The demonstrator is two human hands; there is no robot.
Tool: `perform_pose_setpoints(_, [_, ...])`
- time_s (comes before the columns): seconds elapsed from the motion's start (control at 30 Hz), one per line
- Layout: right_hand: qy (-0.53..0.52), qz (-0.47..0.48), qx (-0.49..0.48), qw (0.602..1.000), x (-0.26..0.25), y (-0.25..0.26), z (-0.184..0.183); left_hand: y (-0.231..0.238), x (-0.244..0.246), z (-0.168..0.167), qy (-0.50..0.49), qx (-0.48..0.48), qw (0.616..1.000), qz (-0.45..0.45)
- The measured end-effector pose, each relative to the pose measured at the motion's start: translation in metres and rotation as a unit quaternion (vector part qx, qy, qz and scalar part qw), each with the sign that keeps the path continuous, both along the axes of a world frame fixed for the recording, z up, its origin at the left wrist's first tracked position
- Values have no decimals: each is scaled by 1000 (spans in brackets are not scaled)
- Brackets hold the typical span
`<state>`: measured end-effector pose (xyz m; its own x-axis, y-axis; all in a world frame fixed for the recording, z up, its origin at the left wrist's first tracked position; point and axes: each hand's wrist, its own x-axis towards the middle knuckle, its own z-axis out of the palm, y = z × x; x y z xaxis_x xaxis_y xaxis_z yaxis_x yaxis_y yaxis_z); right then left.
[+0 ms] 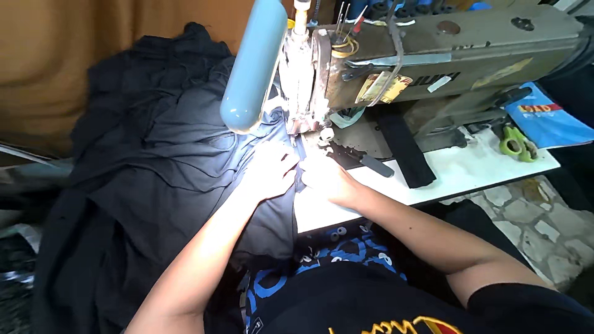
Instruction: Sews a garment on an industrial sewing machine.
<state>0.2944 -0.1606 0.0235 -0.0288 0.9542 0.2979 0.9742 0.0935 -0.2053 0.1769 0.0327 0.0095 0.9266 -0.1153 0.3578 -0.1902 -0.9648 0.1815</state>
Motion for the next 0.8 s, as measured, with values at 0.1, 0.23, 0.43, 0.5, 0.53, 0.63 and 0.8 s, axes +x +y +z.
perform_pose_setpoints(0.1, [11,-18,8,1000,4,6,-3,2,4,4,18,3,1000,19])
perform_pose_setpoints(0.23, [59,-41,-29,997,8,11,-1,5,9,5,19,17,999,36])
perform_pose_setpoints(0.43, [117,-64,-38,990,4,11,4,-89,-43,36,-58,-144,981,113])
perform_pose_setpoints(0.5, [151,-87,-60,983,5,15,7,-141,-75,39,20,-165,978,124])
perform_pose_setpoints(0.53, [161,-98,-56,981,6,18,2,-154,-85,35,80,-155,974,142])
perform_pose_setpoints(0.63, [181,-121,61,974,7,26,-19,-131,-77,16,107,-95,963,228])
perform_pose_setpoints(0.8, [226,-127,81,963,2,24,-9,-57,-10,19,-56,-46,937,341])
